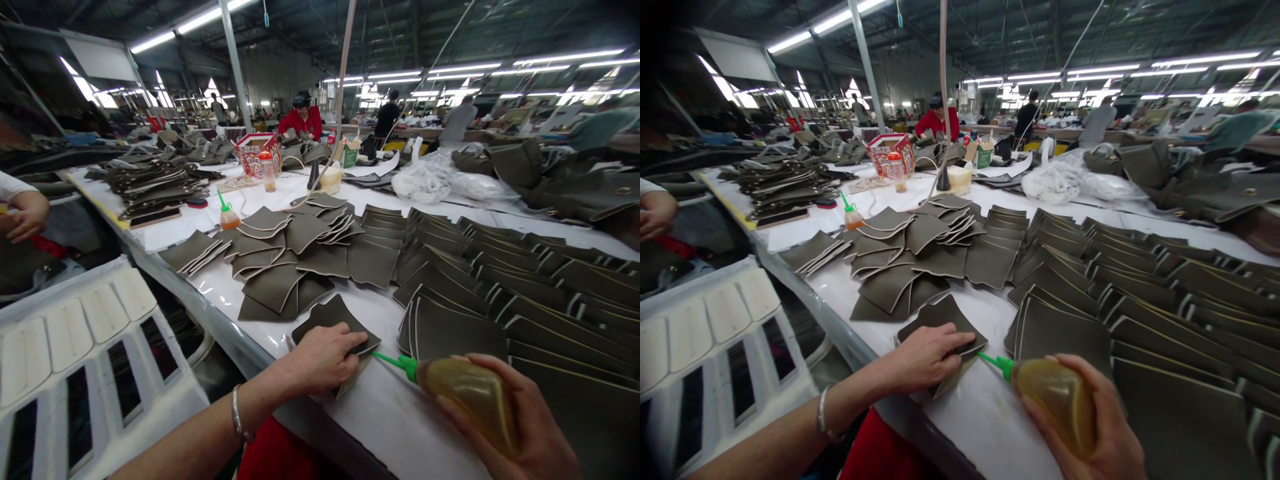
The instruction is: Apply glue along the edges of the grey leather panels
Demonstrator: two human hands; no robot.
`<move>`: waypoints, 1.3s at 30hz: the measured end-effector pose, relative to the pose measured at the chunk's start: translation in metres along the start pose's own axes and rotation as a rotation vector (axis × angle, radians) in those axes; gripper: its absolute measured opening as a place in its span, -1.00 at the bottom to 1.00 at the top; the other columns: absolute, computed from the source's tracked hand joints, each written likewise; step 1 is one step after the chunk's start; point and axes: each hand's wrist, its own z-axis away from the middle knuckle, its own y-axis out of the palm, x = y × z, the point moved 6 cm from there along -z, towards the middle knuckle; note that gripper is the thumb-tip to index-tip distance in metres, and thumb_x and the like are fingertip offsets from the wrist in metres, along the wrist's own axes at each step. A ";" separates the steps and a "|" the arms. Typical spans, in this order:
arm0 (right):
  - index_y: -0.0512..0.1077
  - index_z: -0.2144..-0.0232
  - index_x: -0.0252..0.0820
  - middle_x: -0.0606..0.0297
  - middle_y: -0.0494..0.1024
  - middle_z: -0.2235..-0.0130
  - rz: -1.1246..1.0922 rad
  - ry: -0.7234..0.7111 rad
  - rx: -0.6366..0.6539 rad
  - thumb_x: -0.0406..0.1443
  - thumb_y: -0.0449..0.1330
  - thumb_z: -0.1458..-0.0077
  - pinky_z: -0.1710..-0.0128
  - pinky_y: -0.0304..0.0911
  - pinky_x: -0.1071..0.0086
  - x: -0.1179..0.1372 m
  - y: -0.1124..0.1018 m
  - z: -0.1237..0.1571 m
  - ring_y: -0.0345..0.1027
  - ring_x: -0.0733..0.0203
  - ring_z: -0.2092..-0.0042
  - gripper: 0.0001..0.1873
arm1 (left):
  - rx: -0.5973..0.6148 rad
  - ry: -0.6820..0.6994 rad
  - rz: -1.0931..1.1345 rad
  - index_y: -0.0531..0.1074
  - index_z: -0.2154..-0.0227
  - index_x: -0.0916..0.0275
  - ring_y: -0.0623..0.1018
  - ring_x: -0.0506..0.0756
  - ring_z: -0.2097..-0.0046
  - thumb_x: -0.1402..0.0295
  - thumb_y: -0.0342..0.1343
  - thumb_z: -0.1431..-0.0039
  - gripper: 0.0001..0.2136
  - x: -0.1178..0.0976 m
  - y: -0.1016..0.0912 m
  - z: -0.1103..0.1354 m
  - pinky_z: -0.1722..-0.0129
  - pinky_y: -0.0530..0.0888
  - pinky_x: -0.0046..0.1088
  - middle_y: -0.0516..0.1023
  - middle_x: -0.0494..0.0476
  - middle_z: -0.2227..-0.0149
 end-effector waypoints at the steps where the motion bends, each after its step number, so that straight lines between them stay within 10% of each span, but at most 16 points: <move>1: 0.32 0.01 -0.02 0.24 0.45 0.04 0.005 0.004 -0.004 0.13 0.18 -0.07 0.03 0.31 0.14 0.001 -0.001 -0.002 0.40 -0.10 0.08 -0.45 | 0.003 0.004 0.001 0.32 -0.17 0.08 0.56 0.16 0.15 0.34 -0.11 -0.23 -0.55 0.000 -0.001 0.000 0.16 0.46 -0.36 0.51 0.09 0.12; 9: 0.29 -0.03 0.06 0.30 0.47 0.02 -0.085 -0.027 0.155 0.11 0.22 -0.06 0.14 0.38 0.26 -0.011 0.009 0.000 0.45 0.00 0.11 -0.45 | 0.045 0.001 0.025 0.27 -0.22 0.09 0.53 0.14 0.10 0.36 -0.12 -0.24 -0.53 0.001 -0.001 -0.002 0.08 0.44 -0.37 0.49 0.09 0.08; 28: 0.28 -0.04 0.04 0.27 0.47 0.05 0.051 -0.164 0.070 0.06 0.22 -0.10 0.16 0.42 0.28 -0.018 0.002 -0.005 0.47 0.02 0.16 -0.48 | 0.029 0.002 0.075 0.32 -0.19 0.13 0.55 0.19 0.07 0.36 -0.11 -0.21 -0.53 0.002 -0.001 -0.002 0.07 0.46 -0.30 0.52 0.12 0.05; 39: 0.31 -0.01 0.01 0.27 0.44 0.03 -0.111 0.069 0.105 0.12 0.20 -0.07 0.04 0.30 0.20 -0.008 0.011 0.008 0.41 -0.03 0.10 -0.44 | 0.018 -0.006 0.105 0.32 -0.19 0.16 0.54 0.18 0.06 0.37 -0.09 -0.19 -0.52 0.002 -0.001 -0.001 0.05 0.46 -0.32 0.52 0.13 0.05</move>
